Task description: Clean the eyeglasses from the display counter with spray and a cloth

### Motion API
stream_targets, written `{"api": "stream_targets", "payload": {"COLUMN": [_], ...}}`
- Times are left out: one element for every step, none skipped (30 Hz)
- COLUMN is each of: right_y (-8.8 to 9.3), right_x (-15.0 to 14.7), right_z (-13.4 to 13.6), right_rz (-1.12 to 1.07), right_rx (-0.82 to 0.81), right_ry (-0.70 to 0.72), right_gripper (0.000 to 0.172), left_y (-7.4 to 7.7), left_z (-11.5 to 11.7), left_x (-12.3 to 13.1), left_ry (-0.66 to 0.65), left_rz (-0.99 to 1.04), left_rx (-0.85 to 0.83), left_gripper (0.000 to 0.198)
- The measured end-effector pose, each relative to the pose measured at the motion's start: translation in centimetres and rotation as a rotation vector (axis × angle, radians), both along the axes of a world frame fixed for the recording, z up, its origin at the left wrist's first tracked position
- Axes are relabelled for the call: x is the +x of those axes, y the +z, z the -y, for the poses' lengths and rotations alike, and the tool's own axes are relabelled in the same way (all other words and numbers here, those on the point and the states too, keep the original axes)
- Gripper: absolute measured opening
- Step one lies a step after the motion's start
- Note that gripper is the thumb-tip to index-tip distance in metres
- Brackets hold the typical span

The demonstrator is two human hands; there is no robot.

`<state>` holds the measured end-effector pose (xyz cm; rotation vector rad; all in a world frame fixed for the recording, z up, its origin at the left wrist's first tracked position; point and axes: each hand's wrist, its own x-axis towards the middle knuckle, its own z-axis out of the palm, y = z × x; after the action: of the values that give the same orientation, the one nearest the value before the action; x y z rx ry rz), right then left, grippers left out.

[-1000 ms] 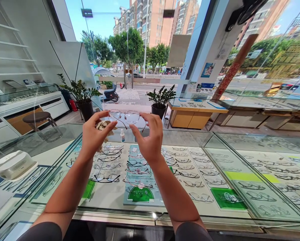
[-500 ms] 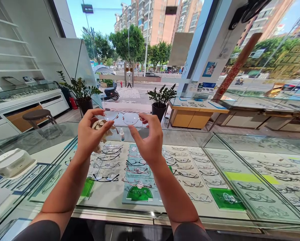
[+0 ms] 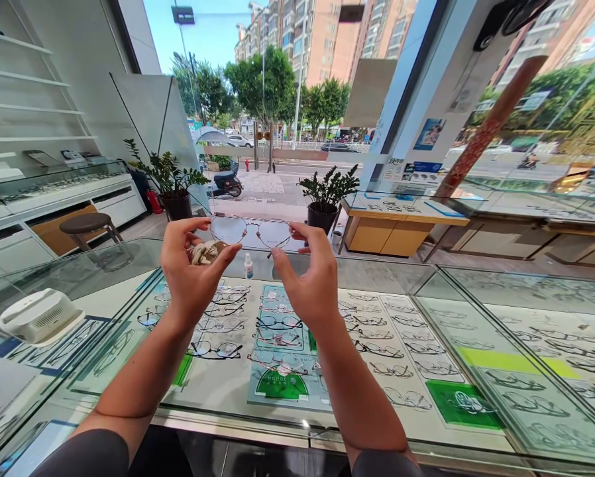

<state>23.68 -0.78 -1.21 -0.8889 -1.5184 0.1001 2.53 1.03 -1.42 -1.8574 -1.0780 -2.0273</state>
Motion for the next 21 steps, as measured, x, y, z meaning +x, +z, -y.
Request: {"api": "stream_targets", "payload": {"right_y": [0.0, 0.0, -0.1, -0.1, -0.1, -0.2, -0.2, -0.2, -0.3, -0.3, -0.4, -0.5, -0.6, -0.7, -0.8, -1.0, -1.1, -1.1, -1.1, -1.1, -1.1], "right_x": [-0.1, -0.2, -0.3, -0.4, -0.6, -0.7, -0.8, -0.9, -1.0, -1.1, -1.2, -1.2, -1.2, -1.3, -1.4, -1.5, -1.5, -1.6, -1.7, -1.7, -1.7], "right_z": [0.1, 0.1, 0.1, 0.1, 0.1, 0.0, 0.0, -0.1, -0.2, -0.2, -0.3, -0.3, -0.4, -0.4, -0.4, -0.5, -0.5, -0.6, -0.7, -0.8, -0.8], "right_rz": [0.0, -0.001, -0.001, 0.001, 0.006, 0.012, 0.02, 0.03, 0.038, 0.043, 0.046, 0.044, 0.038, 0.025, 0.001, -0.035, -0.082, -0.138, -0.193, -0.245, -0.288], "right_rx": [0.021, 0.052, 0.093, 0.14, 0.189, 0.235, 0.273, 0.301, 0.321, 0.334, 0.341, 0.342, 0.337, 0.322, 0.298, 0.269, 0.235, 0.198, 0.164, 0.135, 0.114], "right_ry": [-0.006, -0.014, -0.027, -0.042, -0.059, -0.075, -0.089, -0.099, -0.108, -0.116, -0.123, -0.131, -0.138, -0.141, -0.135, -0.115, -0.081, -0.035, 0.014, 0.056, 0.087], "right_gripper": [0.039, 0.039, 0.04, 0.041, 0.042, 0.043, 0.044, 0.045, 0.046, 0.047, 0.048, 0.049, 0.049, 0.049, 0.049, 0.049, 0.049, 0.048, 0.045, 0.041, 0.037], "left_y": [-0.1, -0.2, -0.3, -0.4, -0.4, -0.4, -0.5, -0.5, -0.5, -0.5, -0.6, -0.6, -0.7, -0.8, -1.0, -1.1, -1.3, -1.5, -1.7, -2.0, -2.2], "left_z": [-0.1, -0.2, -0.4, -0.5, -0.7, -0.9, -1.1, -1.3, -1.5, -1.7, -1.9, -2.0, -2.2, -2.3, -2.4, -2.5, -2.6, -2.8, -2.9, -3.0, -3.2], "left_x": [0.0, 0.0, 0.0, 0.0, 0.0, 0.1, 0.1, 0.1, 0.1, 0.2, 0.3, 0.3, 0.5, 0.6, 0.7, 0.9, 1.0, 1.1, 1.2, 1.3, 1.3], "left_ry": [-0.024, -0.053, -0.089, -0.126, -0.163, -0.197, -0.226, -0.248, -0.265, -0.279, -0.289, -0.296, -0.301, -0.302, -0.3, -0.294, -0.281, -0.26, -0.232, -0.199, -0.166], "left_rz": [0.027, 0.057, 0.086, 0.114, 0.137, 0.157, 0.171, 0.182, 0.19, 0.197, 0.204, 0.21, 0.216, 0.222, 0.228, 0.233, 0.236, 0.235, 0.227, 0.212, 0.193], "left_rx": [-0.034, -0.073, -0.111, -0.143, -0.166, -0.177, -0.177, -0.171, -0.163, -0.155, -0.15, -0.147, -0.143, -0.133, -0.118, -0.094, -0.063, -0.026, 0.017, 0.064, 0.111], "left_gripper": [0.056, 0.057, 0.058, 0.058, 0.058, 0.058, 0.057, 0.057, 0.057, 0.056, 0.056, 0.056, 0.057, 0.057, 0.056, 0.056, 0.056, 0.057, 0.058, 0.059, 0.061]}}
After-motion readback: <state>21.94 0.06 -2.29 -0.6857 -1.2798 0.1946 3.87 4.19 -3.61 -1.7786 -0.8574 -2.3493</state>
